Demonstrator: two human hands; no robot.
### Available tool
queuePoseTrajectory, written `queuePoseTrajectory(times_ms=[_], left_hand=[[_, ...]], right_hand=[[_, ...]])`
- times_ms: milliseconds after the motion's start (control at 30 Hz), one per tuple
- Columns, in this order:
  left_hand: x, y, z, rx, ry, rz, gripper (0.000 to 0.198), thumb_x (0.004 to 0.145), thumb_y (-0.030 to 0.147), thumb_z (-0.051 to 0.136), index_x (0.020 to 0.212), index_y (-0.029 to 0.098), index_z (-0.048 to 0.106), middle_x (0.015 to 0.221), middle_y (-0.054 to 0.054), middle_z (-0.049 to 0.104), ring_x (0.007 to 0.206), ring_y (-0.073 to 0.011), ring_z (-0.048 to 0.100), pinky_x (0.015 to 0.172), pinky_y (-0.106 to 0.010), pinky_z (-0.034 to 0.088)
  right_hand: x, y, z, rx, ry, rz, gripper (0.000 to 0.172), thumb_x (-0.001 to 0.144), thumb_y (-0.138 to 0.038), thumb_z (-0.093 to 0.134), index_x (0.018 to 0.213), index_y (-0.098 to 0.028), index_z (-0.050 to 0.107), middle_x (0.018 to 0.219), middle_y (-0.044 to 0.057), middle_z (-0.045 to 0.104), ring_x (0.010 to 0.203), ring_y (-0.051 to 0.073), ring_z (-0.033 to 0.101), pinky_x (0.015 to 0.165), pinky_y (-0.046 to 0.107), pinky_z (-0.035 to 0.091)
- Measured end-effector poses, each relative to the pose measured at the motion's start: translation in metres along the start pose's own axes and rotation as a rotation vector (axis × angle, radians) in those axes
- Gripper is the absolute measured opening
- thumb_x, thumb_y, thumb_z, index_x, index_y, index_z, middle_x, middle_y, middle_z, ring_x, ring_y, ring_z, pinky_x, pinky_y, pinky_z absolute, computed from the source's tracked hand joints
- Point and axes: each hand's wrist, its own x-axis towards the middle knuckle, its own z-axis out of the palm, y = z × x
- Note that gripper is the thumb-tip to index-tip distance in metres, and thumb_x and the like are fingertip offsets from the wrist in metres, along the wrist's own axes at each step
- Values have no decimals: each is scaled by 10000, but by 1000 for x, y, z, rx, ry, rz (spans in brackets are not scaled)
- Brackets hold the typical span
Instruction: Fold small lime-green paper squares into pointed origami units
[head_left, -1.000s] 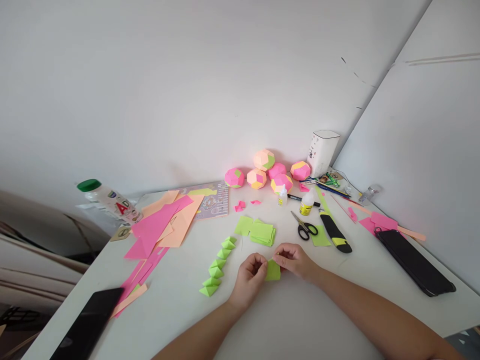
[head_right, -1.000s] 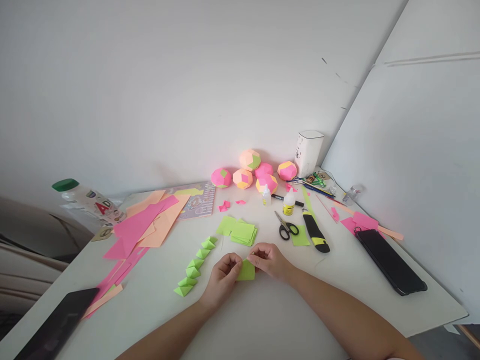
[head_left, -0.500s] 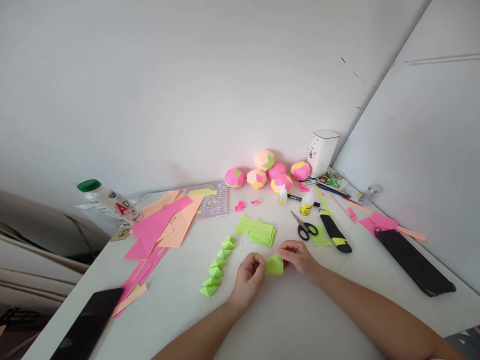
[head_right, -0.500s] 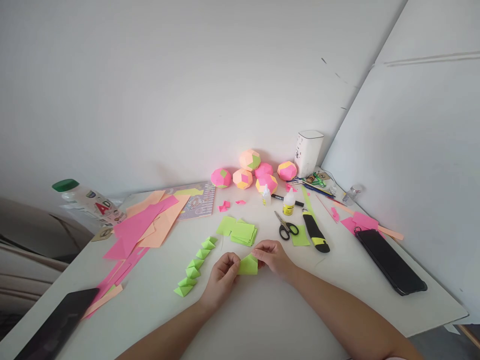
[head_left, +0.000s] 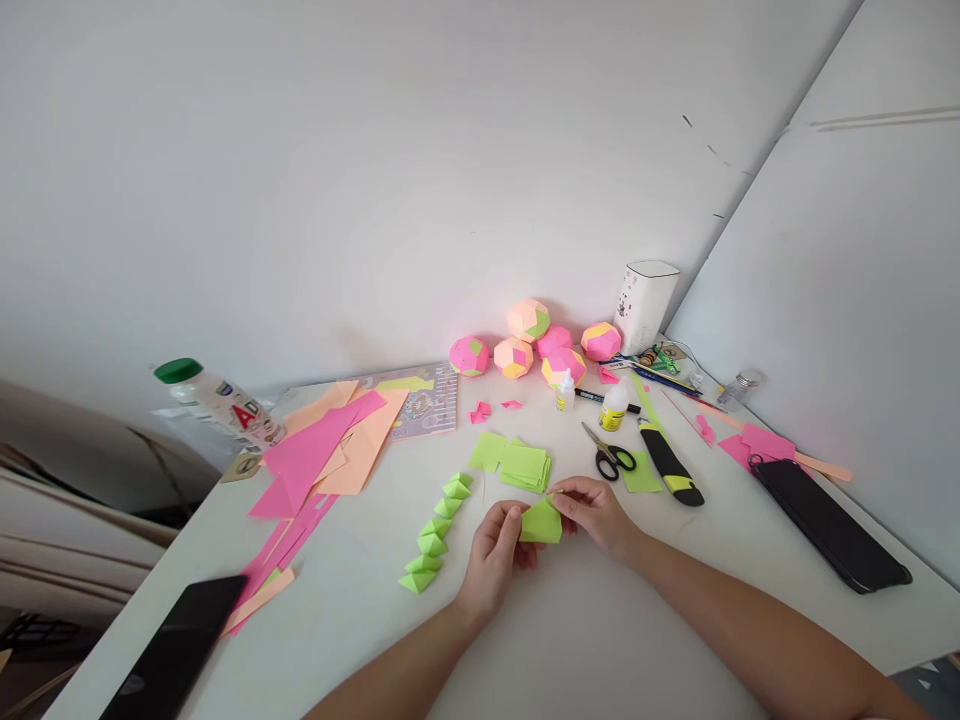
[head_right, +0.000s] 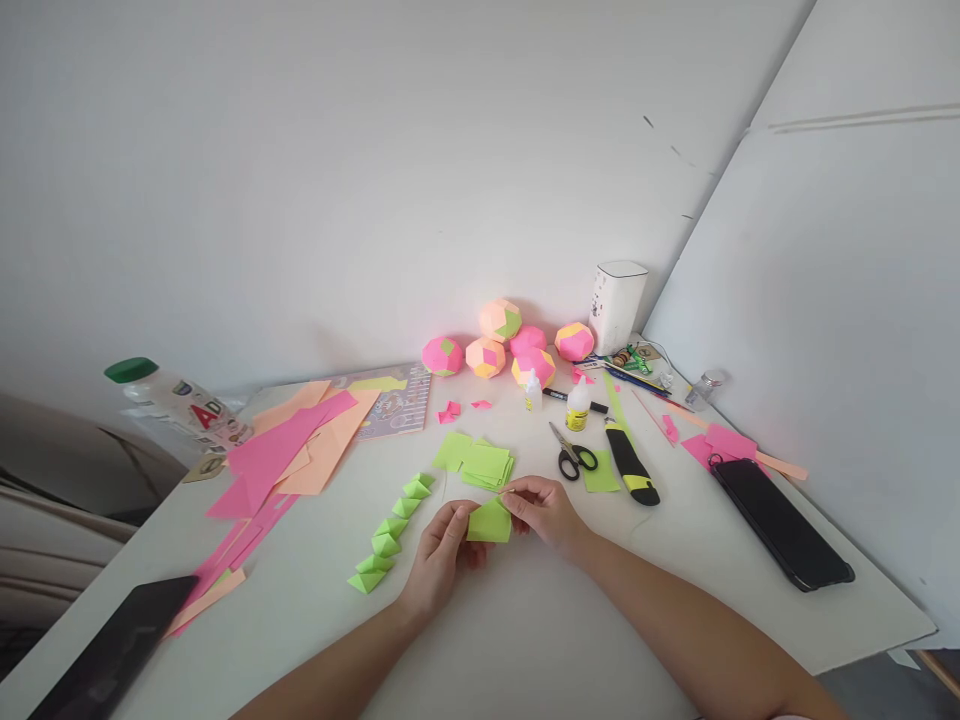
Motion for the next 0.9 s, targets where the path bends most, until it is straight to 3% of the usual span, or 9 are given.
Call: queuePoseTrajectory(times_ms=[233, 467, 633, 900], left_hand=[[1, -1, 1, 31, -6, -4, 361, 810, 527, 504, 861, 169, 510, 593, 31, 520, 488, -109, 485, 491, -237, 363], [4, -7, 1, 10, -4, -33, 355, 761, 512, 583, 779, 190, 435, 591, 53, 510, 462, -80, 466, 460, -203, 340], [4, -7, 2, -32, 18, -10, 342, 771, 490, 585, 814, 209, 394, 587, 67, 504, 441, -77, 457, 441, -196, 324], [-1, -1, -1, -45, -78, 0, 333, 779, 478, 584, 753, 191, 417, 677, 38, 481, 544, -84, 455, 526, -222, 361]], right_hand=[[1, 2, -2, -8, -72, 14, 333, 721, -370, 692, 972, -160, 631, 620, -31, 542, 507, 88, 510, 490, 227, 443], [-2, 0, 1, -39, -128, 13, 360, 708, -364, 702, 1004, -176, 619, 667, -30, 520, 571, 94, 511, 545, 235, 462], [-4, 0, 3, -116, -214, 2, 263, 724, -358, 690, 860, -142, 626, 665, -9, 560, 583, 101, 507, 561, 230, 433], [-4, -2, 4, -129, -190, -1, 241, 757, -380, 653, 766, -151, 579, 654, -15, 540, 574, 103, 504, 553, 230, 434]])
